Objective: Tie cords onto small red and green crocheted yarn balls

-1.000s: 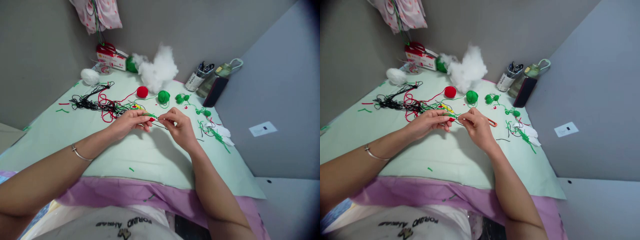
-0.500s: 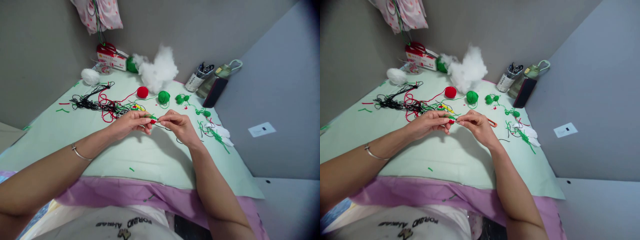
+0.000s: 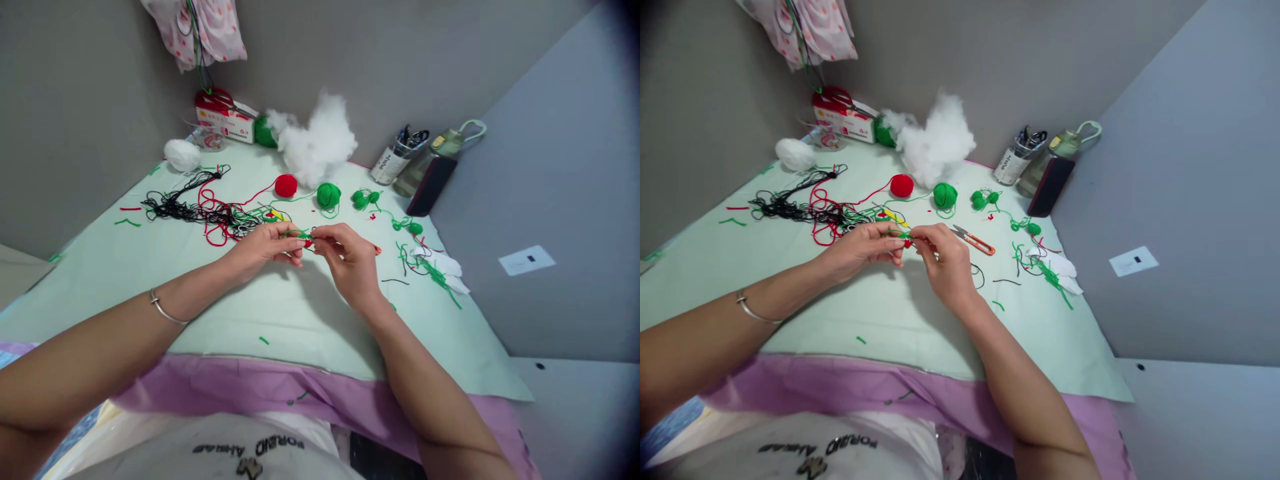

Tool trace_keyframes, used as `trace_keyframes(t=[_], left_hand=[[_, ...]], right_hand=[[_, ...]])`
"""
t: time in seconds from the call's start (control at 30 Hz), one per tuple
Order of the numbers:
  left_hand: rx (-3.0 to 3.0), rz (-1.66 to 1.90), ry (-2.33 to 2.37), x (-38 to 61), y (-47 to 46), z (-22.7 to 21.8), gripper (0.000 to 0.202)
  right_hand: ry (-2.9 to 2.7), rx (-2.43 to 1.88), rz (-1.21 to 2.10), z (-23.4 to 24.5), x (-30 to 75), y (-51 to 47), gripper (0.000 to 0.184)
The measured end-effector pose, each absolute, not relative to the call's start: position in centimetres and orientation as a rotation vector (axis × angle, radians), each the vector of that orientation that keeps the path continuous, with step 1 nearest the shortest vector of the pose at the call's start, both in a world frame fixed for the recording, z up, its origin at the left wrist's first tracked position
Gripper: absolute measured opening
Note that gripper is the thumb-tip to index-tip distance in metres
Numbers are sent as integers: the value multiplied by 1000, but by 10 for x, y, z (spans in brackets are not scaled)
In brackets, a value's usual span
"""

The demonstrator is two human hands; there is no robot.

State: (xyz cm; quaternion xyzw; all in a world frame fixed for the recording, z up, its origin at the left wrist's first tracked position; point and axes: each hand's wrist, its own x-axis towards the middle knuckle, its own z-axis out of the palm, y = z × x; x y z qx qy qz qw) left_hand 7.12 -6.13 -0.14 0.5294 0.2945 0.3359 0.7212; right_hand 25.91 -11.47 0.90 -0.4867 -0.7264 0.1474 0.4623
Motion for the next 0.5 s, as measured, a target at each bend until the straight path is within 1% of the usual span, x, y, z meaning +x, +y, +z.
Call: trace_keyframes(t=[0.17, 0.4, 0.5], left_hand=[[1192, 754, 672, 74, -61, -5, 23], [1321, 714, 791, 75, -64, -9, 21], [1362, 703, 785, 75, -64, -11, 17]], right_hand=[[-2036, -1260, 72, 10, 255, -117, 19], [-2282, -1402, -118, 10, 257, -119, 21], [-2275, -1339, -260, 8, 252, -120, 23]])
